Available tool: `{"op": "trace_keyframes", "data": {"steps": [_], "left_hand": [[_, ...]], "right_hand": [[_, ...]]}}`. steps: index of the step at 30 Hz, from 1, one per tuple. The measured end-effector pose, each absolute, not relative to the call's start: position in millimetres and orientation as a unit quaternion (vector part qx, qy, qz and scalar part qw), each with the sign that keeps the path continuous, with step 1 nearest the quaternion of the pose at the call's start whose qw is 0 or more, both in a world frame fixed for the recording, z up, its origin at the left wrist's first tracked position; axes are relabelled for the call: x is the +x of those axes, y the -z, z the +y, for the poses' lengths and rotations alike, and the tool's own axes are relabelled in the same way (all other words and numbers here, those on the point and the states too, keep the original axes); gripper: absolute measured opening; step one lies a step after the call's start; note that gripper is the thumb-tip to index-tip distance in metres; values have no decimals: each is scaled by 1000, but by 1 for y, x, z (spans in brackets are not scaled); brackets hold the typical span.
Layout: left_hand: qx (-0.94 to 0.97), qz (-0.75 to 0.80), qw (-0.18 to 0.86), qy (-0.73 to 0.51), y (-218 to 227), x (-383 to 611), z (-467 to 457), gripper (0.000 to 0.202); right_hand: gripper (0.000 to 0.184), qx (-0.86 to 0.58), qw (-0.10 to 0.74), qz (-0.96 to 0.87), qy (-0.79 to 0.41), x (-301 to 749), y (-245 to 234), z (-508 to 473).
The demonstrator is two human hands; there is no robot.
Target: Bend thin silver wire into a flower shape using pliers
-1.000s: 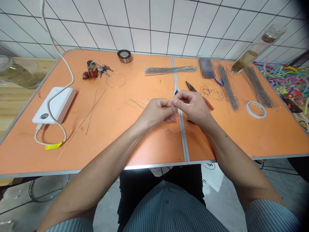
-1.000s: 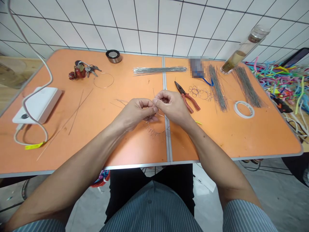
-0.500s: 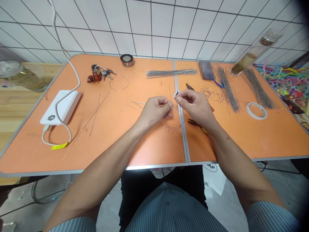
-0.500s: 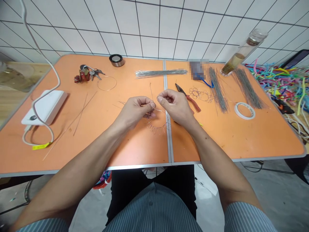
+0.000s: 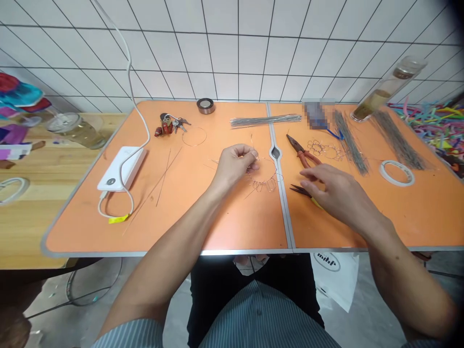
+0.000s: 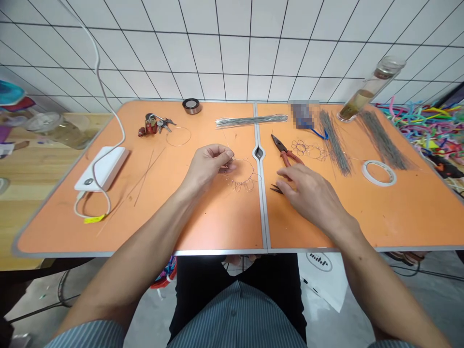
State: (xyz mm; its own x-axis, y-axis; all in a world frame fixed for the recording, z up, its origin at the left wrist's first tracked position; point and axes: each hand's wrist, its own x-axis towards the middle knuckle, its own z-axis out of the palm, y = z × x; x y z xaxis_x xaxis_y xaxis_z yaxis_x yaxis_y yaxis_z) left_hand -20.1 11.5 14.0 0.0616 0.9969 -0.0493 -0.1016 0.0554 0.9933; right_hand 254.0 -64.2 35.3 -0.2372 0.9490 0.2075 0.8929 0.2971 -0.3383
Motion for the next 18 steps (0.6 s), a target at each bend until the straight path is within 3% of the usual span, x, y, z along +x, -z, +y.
{"op": "trace_keyframes", "data": {"steps": [6, 18], "left_hand": [[463, 457, 553, -521, -14, -24, 15, 16], [439, 449, 546, -555, -16, -29, 20, 14]], "right_hand": [[40, -603, 20, -796, 56, 297, 2, -102], [21, -608, 26, -779, 150, 287, 16, -106]]}}
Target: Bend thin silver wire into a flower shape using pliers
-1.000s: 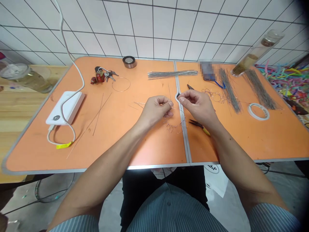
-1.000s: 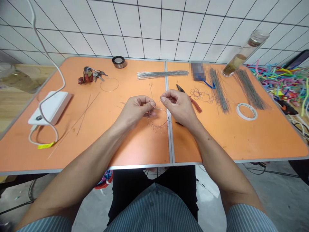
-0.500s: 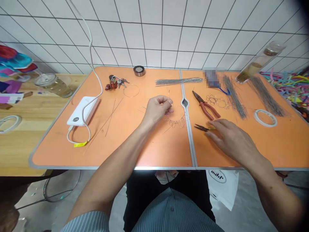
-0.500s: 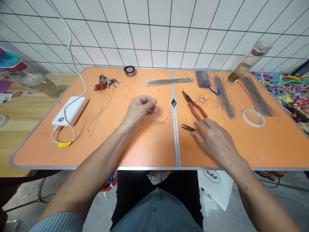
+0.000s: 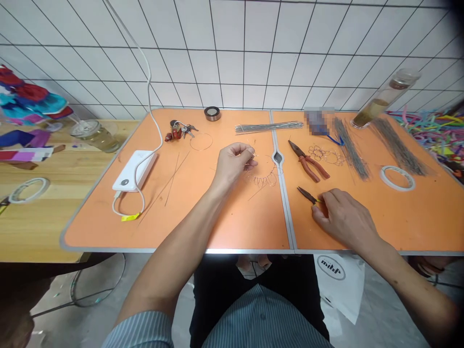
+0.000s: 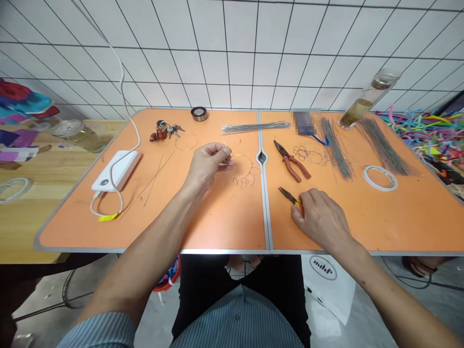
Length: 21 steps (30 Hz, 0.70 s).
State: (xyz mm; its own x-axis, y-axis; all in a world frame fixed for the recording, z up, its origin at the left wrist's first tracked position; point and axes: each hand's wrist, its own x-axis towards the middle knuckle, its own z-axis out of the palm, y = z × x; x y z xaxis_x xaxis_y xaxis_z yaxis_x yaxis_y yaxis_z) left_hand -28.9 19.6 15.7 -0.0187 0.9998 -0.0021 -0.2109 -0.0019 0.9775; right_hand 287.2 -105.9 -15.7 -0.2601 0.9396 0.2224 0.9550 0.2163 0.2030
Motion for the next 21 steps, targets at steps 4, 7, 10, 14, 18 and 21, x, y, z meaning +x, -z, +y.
{"op": "trace_keyframes", "data": {"steps": [4, 7, 10, 14, 18, 21], "left_hand": [[437, 450, 545, -556, -16, -30, 21, 15], [440, 448, 544, -556, -15, -30, 22, 16], [441, 446, 542, -560, -14, -30, 23, 16], [438, 443, 543, -563, -14, -31, 23, 18], [432, 440, 546, -567, -15, -31, 23, 18], [430, 444, 543, -568, -16, -31, 22, 18]], "right_hand": [[16, -657, 70, -748, 56, 287, 17, -109], [18, -706, 72, -705, -16, 284, 14, -111], [17, -718, 54, -693, -37, 278, 11, -116], [7, -700, 41, -712, -39, 272, 10, -123], [14, -687, 79, -717, -86, 276, 10, -126], [17, -665, 99, -729, -131, 279, 6, -127]]}}
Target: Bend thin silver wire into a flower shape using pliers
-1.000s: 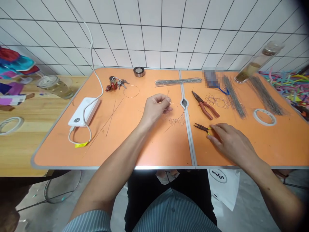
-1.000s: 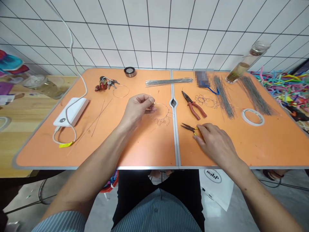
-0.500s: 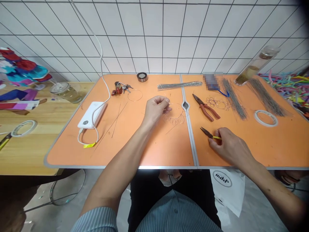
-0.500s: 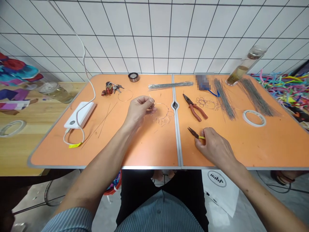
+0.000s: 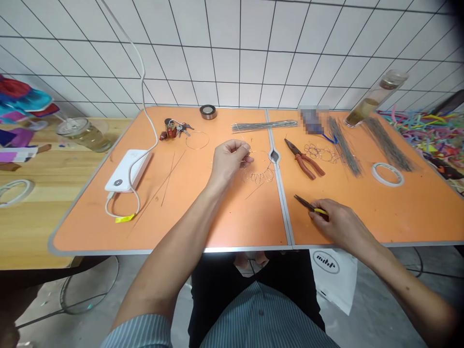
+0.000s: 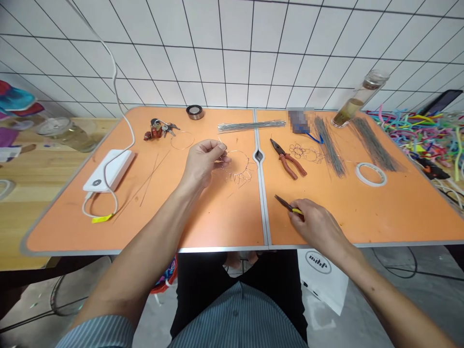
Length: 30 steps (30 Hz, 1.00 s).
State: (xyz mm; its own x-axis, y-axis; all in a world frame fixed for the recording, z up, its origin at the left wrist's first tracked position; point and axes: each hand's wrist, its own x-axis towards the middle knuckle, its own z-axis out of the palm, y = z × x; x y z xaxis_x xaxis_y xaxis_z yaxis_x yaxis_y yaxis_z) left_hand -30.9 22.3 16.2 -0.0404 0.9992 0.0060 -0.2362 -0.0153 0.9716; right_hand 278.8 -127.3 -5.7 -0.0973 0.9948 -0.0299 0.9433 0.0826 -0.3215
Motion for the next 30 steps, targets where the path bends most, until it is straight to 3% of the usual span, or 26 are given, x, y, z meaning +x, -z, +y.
{"op": "trace_keyframes", "data": {"steps": [5, 10, 14, 18, 22, 30], "left_hand": [[428, 446, 542, -570, -16, -31, 23, 18], [428, 449, 536, -573, -13, -31, 25, 15], [422, 456, 527, -579, -11, -33, 28, 14], [406, 465, 516, -594, -11, -35, 30, 17], [398, 473, 503, -604, -12, -37, 31, 24], [420, 480, 464, -615, -8, -37, 31, 25]], "right_hand": [[19, -691, 164, -680, -181, 273, -6, -127], [20, -659, 287, -593, -364, 254, -14, -116], [24, -594, 293, -617, -426, 229, -29, -97], [34, -577, 220, -720, -316, 195, -52, -68], [32, -567, 180, -786, -171, 163, -58, -36], [31, -574, 147, -790, -159, 145, -42, -18]]}}
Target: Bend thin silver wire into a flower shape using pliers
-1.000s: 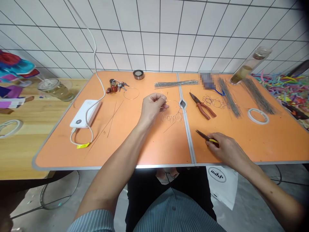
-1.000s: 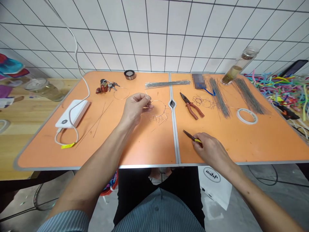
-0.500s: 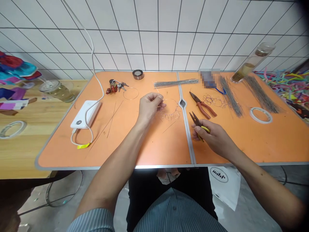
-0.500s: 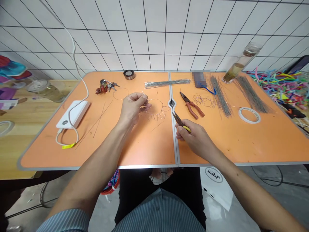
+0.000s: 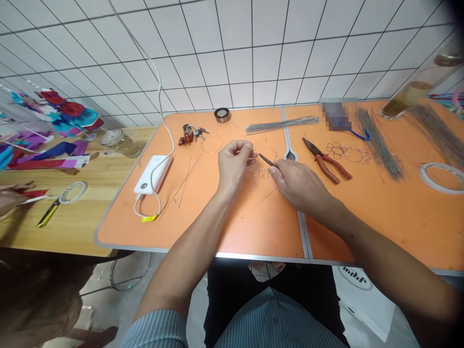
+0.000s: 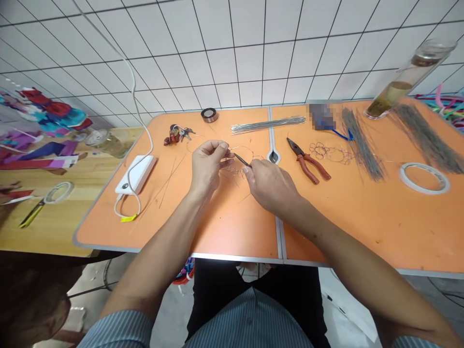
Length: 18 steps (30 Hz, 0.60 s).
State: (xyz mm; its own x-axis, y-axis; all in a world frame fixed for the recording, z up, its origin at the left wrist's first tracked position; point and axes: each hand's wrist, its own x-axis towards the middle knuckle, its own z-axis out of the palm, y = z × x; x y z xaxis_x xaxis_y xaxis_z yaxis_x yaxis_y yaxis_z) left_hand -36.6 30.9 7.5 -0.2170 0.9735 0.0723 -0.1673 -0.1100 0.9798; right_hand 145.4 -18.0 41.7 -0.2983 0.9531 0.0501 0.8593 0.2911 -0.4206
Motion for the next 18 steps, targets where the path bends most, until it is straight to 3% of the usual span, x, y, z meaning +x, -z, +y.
{"op": "trace_keyframes", "data": {"steps": [18], "left_hand": [[412, 473, 482, -612, -10, -27, 22, 20]], "right_hand": [[38, -548, 208, -771, -247, 146, -33, -10]]}}
